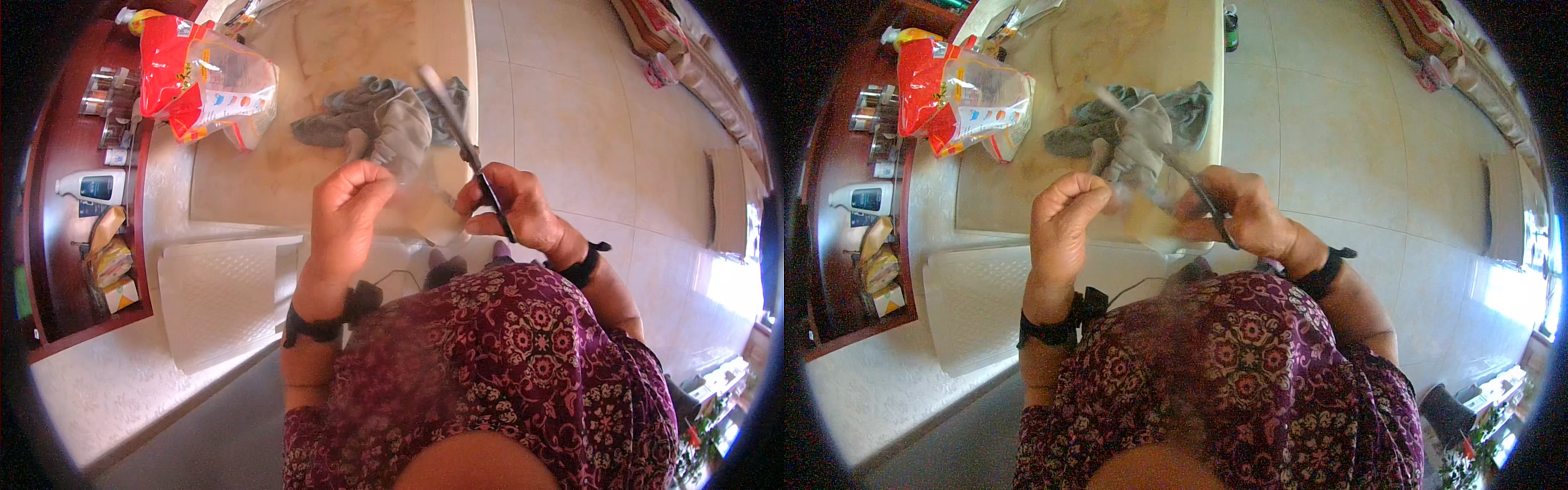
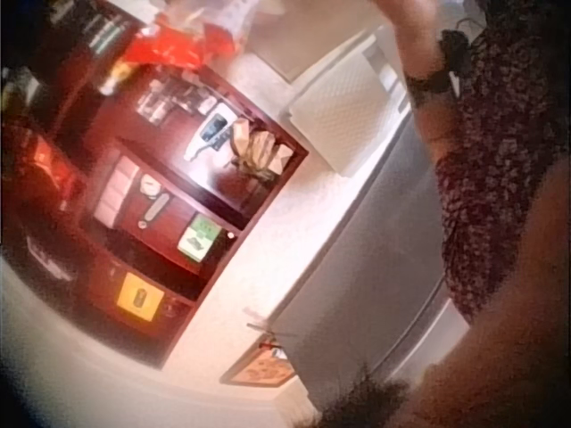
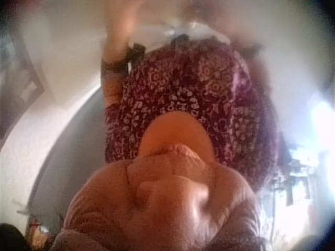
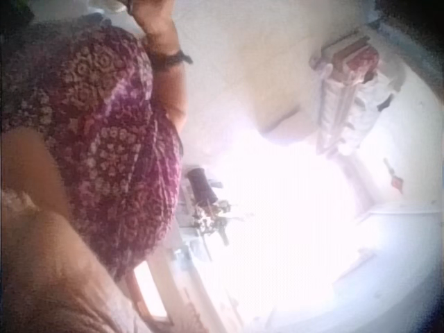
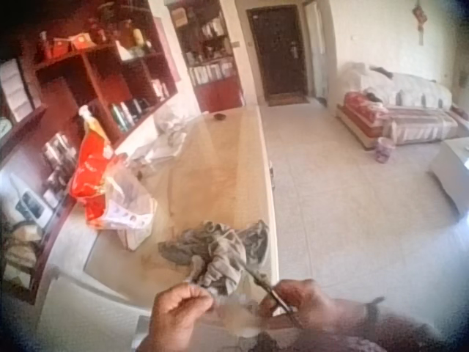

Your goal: The person uses scissors to cut a piece of tape, then applies it to the refrigerator door seal to secure a loose section.

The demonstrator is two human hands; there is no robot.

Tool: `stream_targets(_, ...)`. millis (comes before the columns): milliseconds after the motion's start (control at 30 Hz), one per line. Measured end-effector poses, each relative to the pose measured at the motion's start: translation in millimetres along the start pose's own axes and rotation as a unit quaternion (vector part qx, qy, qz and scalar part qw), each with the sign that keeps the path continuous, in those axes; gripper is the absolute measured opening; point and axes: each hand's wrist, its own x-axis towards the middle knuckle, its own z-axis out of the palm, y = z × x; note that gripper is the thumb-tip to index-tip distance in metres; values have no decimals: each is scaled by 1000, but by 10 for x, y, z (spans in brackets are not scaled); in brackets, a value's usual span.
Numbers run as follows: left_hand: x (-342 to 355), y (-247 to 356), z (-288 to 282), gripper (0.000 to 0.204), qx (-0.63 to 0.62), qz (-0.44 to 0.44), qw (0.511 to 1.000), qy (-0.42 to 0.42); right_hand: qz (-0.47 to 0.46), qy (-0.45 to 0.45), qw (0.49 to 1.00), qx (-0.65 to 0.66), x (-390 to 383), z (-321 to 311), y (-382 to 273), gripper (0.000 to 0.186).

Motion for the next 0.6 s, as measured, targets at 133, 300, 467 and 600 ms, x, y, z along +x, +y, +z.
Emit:
stream_targets(133,114,-25,-116,6,78,7,997,-7,-34,-32,947,-318,-67,-369,-107,45)
stream_targets(300,295,-205,-291,5,130,52,988,-65,-55,-104,854,-507,-35,-573,-227,49)
stream_targets(467,318,-214,-251,4,149,19,984,-100,-92,-110,842,-519,-6,-655,-184,48)
stream_targets(600,340,-218,-233,1,173,92,971,-136,-27,-147,822,-550,40,-631,-368,49)
